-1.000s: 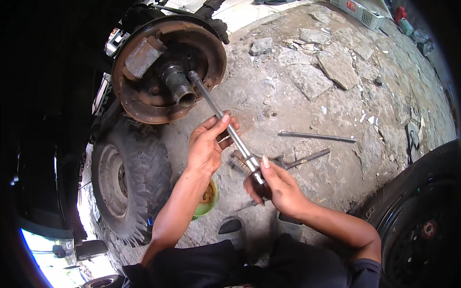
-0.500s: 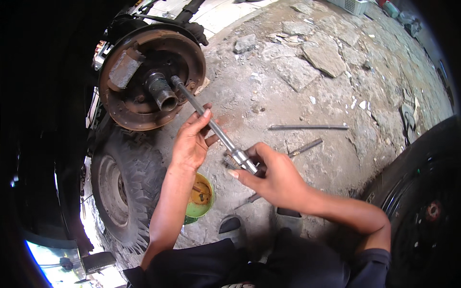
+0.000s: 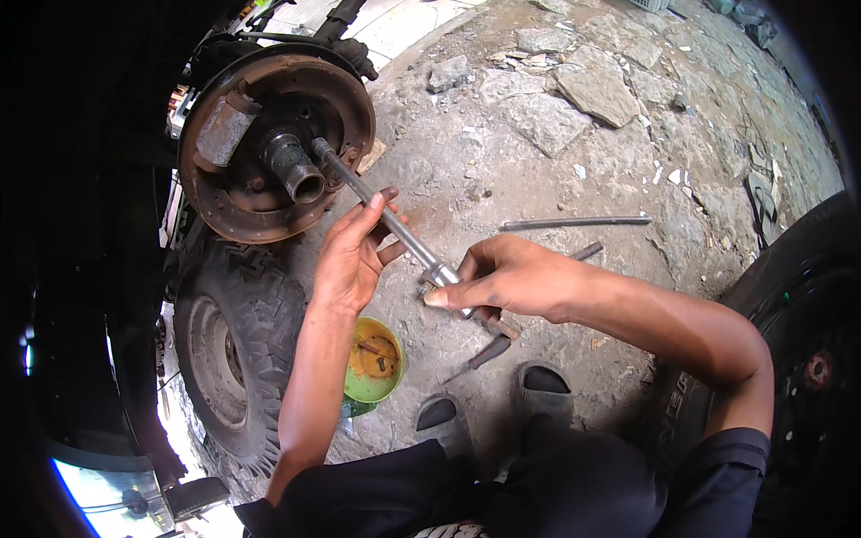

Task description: The person uses a socket wrench and a hammer to loosen a component on a vehicle's wheel hub assembly. They handle a socket, a long extension bar, and a hammer by hand, occasionally placing a small item in a yellow bowl.

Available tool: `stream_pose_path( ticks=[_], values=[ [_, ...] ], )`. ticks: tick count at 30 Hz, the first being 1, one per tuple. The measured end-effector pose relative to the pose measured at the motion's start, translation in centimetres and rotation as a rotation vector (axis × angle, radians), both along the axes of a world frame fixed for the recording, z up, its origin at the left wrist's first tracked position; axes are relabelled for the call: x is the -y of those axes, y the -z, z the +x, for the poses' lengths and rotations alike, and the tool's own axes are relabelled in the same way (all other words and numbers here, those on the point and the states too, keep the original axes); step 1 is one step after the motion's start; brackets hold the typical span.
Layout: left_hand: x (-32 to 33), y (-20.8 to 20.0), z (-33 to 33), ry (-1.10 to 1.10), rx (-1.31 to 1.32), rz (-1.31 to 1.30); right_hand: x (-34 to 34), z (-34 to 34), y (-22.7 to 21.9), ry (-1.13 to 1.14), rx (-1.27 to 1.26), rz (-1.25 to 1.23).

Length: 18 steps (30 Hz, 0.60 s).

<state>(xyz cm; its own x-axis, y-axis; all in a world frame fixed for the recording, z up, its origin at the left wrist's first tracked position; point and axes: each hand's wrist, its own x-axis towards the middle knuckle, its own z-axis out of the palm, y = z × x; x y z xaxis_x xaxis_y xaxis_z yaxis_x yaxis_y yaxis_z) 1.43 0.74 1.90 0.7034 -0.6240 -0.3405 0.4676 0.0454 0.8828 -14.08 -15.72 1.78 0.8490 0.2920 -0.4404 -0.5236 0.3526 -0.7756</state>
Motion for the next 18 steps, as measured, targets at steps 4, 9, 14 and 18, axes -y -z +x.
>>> stream_pose_path(
  ticks=[4,9,14,18],
  values=[
    [0.2,0.3,0.2,0.002,0.016,0.017,0.5,0.4,-0.4,-0.026,-0.014,-0.094],
    [-0.5,1.1,0.6,-0.042,0.026,0.004,1.3,1.2,-0.2,-0.089,-0.029,0.069],
    [-0.5,0.1,0.8,-0.011,-0.008,-0.04,1.0,1.7,-1.6,-0.16,-0.001,-0.247],
    [-0.2,0.0,0.6,-0.005,-0.007,-0.052,0.5,1.3,-1.8,-0.072,-0.066,-0.101]
  ],
)
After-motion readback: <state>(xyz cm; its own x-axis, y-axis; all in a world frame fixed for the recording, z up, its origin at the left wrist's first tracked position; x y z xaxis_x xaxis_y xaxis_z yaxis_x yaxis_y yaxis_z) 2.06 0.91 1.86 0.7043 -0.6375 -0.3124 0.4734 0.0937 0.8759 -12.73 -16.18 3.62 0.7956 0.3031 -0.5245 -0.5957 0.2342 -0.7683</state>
